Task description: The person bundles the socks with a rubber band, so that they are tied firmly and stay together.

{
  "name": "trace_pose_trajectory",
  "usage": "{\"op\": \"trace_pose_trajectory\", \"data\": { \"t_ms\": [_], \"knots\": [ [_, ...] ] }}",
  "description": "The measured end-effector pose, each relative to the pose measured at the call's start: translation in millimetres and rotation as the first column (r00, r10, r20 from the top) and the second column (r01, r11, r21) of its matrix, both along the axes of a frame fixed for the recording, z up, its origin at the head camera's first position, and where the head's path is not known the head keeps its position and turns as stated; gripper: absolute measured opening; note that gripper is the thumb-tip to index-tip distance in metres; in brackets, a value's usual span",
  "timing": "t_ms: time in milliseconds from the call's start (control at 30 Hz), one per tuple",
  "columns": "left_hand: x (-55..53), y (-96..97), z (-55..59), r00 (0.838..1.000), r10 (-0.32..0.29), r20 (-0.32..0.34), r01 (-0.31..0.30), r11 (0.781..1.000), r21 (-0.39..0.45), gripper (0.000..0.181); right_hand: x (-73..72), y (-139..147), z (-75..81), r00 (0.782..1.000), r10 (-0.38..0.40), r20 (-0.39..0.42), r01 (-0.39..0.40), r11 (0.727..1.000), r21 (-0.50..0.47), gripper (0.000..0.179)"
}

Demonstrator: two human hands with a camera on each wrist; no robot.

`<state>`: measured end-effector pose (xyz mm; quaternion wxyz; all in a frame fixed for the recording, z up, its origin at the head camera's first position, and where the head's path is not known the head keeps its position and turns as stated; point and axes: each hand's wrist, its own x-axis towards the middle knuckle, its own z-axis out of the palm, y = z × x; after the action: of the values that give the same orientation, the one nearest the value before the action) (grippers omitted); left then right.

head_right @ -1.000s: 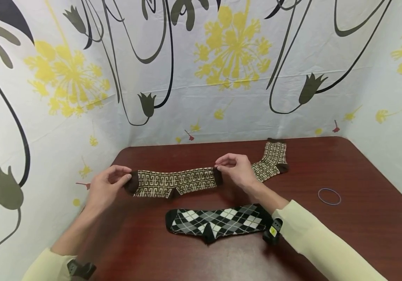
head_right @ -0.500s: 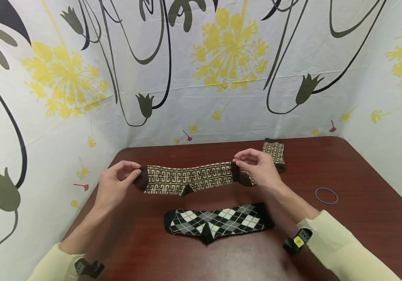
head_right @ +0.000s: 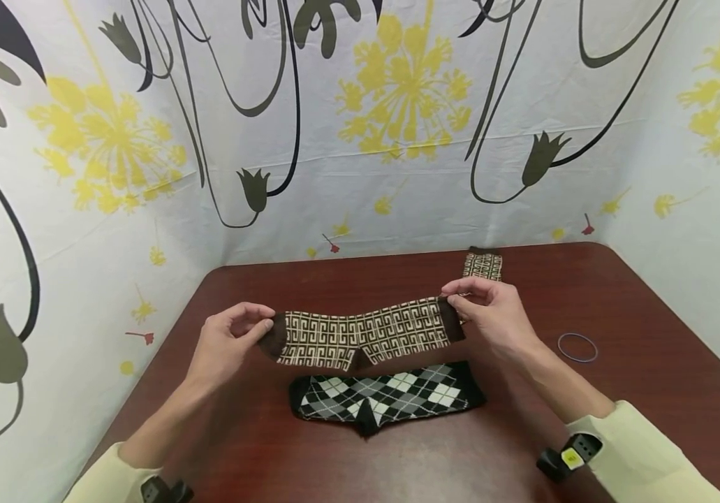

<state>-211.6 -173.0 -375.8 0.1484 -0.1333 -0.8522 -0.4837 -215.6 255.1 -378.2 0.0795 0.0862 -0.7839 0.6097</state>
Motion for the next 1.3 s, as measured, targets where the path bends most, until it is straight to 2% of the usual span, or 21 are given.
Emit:
{"op": "trace_pose_trajectory", "data": {
  "t_ms": [200,467,700,833,1000,1167,1300],
  "knots": [
    [6.9,5.2,-7.3,0.996,-0.033,0.077,0.031,0.999,0.025,0.013,12.8,13,-5.2,0.998,0.000,0.066,-0.003,0.999,0.046,0.027],
    [17.8,9.7,-17.4,0.986,-0.058,0.159,0.062,0.998,-0.018,0.013,30.9,24,-15.0,0.989,0.018,0.149,-0.024,0.999,0.039,0.022],
    [25.7,13.1,-24.6,0.971,-0.099,0.216,0.109,0.993,-0.035,0.012,39.5,31,-26.2,0.975,0.033,0.221,-0.037,0.999,0.015,0.022],
    [27.6,14.0,-31.2,0.967,-0.102,0.236,0.119,0.991,-0.061,0.011,40.6,32,-33.7,0.965,0.059,0.256,-0.061,0.998,-0.001,0.023],
    [24.8,13.6,-43.6,0.967,-0.084,0.239,0.112,0.988,-0.106,0.012,38.0,28,-43.2,0.969,0.068,0.236,-0.067,0.998,-0.011,0.024],
    [22.2,12.6,-56.0,0.972,-0.077,0.223,0.113,0.982,-0.152,0.014,33.8,23,-50.0,0.981,0.027,0.194,-0.045,0.995,0.090,0.025],
    [22.1,12.7,-62.3,0.974,-0.086,0.207,0.124,0.976,-0.177,0.016,31.0,20,-54.4,0.979,-0.006,0.202,-0.027,0.987,0.156,0.022]
  ]
}}
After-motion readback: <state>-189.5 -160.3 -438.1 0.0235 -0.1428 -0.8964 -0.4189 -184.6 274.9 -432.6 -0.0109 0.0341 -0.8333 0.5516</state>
